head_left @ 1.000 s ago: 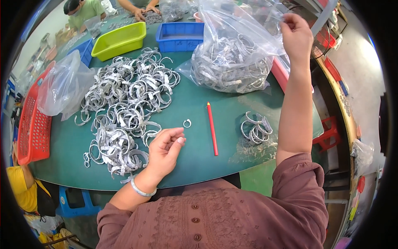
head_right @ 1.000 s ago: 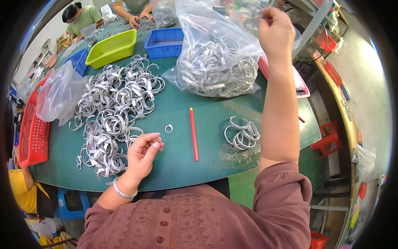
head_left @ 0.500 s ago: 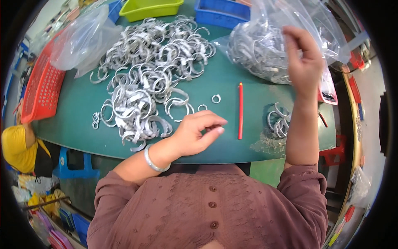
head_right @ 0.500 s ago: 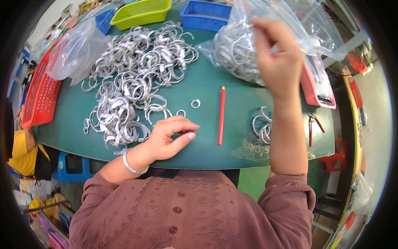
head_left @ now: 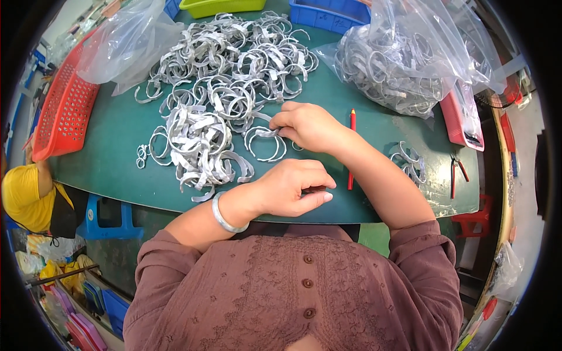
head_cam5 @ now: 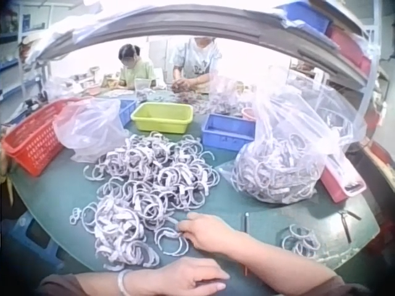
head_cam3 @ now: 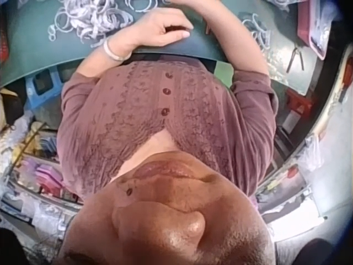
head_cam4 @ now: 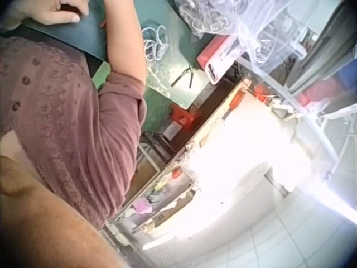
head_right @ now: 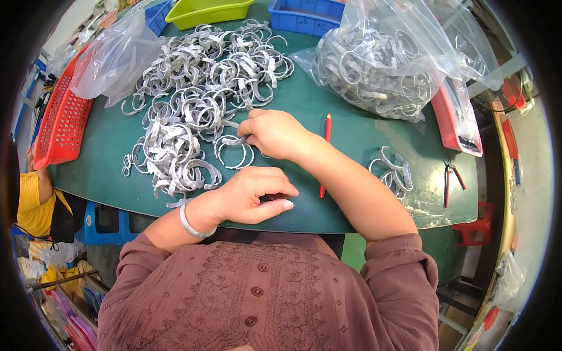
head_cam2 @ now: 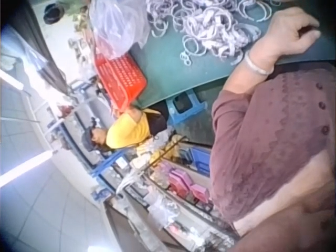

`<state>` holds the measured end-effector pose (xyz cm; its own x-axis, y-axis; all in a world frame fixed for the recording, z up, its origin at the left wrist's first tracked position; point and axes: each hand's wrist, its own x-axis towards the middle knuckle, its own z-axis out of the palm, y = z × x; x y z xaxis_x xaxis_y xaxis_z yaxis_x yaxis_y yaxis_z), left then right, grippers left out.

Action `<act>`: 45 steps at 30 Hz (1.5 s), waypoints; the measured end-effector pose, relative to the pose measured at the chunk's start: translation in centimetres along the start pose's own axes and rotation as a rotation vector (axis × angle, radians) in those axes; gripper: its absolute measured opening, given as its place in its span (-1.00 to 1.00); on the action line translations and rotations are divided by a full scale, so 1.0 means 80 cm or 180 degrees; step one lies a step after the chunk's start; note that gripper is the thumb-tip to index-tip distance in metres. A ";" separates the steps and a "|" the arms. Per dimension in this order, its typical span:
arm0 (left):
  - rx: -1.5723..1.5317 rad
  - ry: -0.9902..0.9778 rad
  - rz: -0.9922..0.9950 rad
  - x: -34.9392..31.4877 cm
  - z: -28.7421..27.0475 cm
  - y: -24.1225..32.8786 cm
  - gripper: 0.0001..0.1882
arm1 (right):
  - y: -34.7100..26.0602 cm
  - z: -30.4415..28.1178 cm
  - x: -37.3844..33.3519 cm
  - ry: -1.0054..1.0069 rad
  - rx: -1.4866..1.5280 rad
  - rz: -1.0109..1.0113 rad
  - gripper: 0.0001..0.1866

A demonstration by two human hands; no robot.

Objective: The person assembles metal bracelets by hand. They pick up individual metal bands from a large pile on a table, slide a small metal ring onto one end of the band, and then press the ring into place to secure it.

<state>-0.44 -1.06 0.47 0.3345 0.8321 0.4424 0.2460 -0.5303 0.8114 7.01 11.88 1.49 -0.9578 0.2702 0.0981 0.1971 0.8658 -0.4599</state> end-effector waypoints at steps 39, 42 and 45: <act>-0.0354 0.1261 -0.1104 0.003 0.002 -0.005 -0.90 | -0.030 -0.047 -0.018 0.1381 -0.1302 -0.0874 -0.91; -0.1311 0.1664 -0.1239 0.004 -0.002 -0.009 -0.87 | -0.031 -0.041 -0.032 0.1713 -0.1308 -0.0887 -0.89; -0.1805 0.2110 -0.1115 0.008 -0.003 -0.010 -0.82 | -0.029 -0.034 -0.043 0.1945 -0.1453 -0.0920 -0.88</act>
<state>-0.63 -0.10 0.21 -0.3040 0.9446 0.1236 -0.3037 -0.2191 0.9272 10.39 10.10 4.61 -0.7267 0.0776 0.6825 0.1518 0.9872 0.0494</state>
